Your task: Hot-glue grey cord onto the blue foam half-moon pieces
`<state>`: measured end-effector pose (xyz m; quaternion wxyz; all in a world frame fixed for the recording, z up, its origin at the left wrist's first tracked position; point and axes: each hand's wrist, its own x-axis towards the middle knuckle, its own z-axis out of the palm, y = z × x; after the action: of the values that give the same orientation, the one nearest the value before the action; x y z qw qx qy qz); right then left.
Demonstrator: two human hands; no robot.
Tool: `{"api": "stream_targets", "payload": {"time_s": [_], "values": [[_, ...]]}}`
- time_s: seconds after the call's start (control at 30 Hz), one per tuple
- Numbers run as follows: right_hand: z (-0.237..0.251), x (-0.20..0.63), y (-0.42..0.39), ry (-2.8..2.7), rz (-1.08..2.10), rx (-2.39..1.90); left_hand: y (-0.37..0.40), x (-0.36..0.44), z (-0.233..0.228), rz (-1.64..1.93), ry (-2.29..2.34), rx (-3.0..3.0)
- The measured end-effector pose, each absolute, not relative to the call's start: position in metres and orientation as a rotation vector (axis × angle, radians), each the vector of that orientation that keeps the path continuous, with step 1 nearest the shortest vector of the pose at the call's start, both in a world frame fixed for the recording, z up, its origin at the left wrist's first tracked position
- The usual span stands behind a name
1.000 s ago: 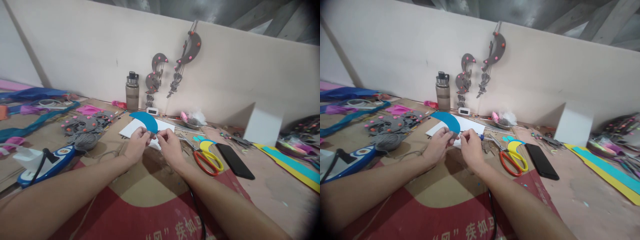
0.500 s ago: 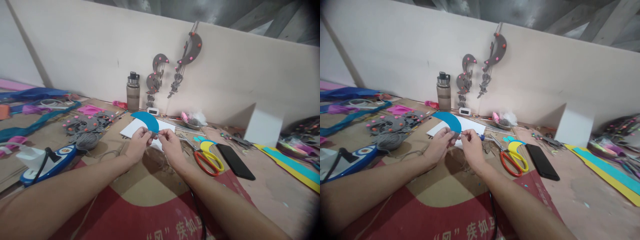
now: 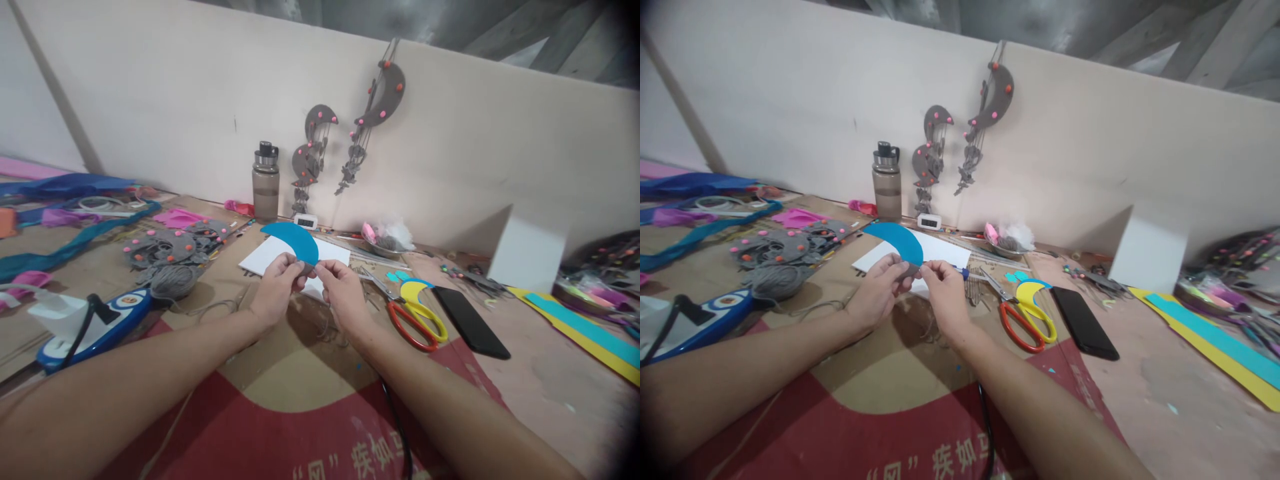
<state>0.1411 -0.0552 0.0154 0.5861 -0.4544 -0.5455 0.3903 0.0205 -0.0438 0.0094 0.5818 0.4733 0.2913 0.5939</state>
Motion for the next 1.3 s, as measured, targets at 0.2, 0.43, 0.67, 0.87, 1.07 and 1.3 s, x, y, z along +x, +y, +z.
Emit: {"api": "stream_targets", "payload": {"time_s": [0.2,0.43,0.67,0.87,1.07,1.3], "values": [[0.017,0.141,-0.057,-1.289,0.923,-1.049,-0.045,0.021,0.01,1.378,0.619,1.053],[0.019,0.14,-0.059,-1.336,0.872,-1.11,-0.042,0.021,0.013,1.321,0.58,0.96],[0.014,0.145,-0.052,-1.218,0.764,-1.184,-0.039,0.021,0.007,1.293,0.786,1.204],[0.017,0.147,-0.053,-1.228,0.642,-1.242,-0.042,0.016,0.011,1.55,1.07,1.783],[0.026,0.141,-0.066,-1.422,0.504,-1.274,-0.044,0.014,0.013,1.483,1.106,1.926],[0.024,0.141,-0.065,-1.502,0.481,-1.218,-0.043,0.018,0.009,1.463,1.032,1.665]]}}
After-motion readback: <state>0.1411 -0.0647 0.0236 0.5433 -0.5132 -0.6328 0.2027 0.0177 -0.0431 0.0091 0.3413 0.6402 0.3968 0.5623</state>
